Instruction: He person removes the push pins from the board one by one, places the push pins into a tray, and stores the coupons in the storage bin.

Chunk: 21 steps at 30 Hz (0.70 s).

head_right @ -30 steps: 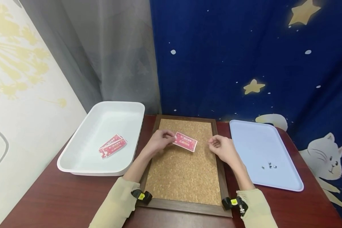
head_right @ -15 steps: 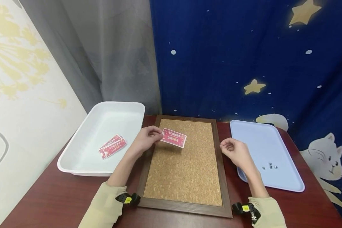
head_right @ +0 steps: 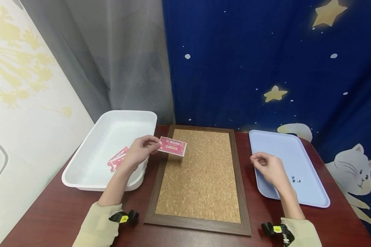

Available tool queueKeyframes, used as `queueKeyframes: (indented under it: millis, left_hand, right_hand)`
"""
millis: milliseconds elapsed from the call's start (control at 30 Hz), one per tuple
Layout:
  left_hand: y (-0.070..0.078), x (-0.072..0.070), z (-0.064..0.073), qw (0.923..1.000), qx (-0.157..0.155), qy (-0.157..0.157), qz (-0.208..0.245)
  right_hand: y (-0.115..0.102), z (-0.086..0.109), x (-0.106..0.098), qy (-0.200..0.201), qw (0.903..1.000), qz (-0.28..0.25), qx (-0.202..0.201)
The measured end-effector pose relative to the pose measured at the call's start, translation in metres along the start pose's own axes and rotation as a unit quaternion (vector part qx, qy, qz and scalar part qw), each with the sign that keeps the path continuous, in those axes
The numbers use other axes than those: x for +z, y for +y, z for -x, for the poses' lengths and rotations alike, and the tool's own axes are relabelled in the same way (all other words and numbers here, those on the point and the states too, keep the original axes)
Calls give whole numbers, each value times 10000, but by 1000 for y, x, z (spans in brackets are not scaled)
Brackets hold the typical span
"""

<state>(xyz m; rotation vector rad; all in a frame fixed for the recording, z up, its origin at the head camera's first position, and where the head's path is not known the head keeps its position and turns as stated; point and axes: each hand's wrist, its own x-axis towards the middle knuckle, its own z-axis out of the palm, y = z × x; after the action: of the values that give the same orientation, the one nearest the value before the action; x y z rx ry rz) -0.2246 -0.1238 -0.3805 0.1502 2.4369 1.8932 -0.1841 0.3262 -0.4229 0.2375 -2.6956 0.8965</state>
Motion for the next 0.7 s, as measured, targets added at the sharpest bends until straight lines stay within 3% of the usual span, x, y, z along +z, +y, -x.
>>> queueKeyframes:
  millis: [367,700]
  left_hand:
    - [-15,-39,6,9987,-201,352,-320]
    - [-27,-71,14,9939,-655,536,-701]
  right_hand:
    - [23,12,-19,61,9993,113,345]
    - [45,24,-36,161,9917,439,1197]
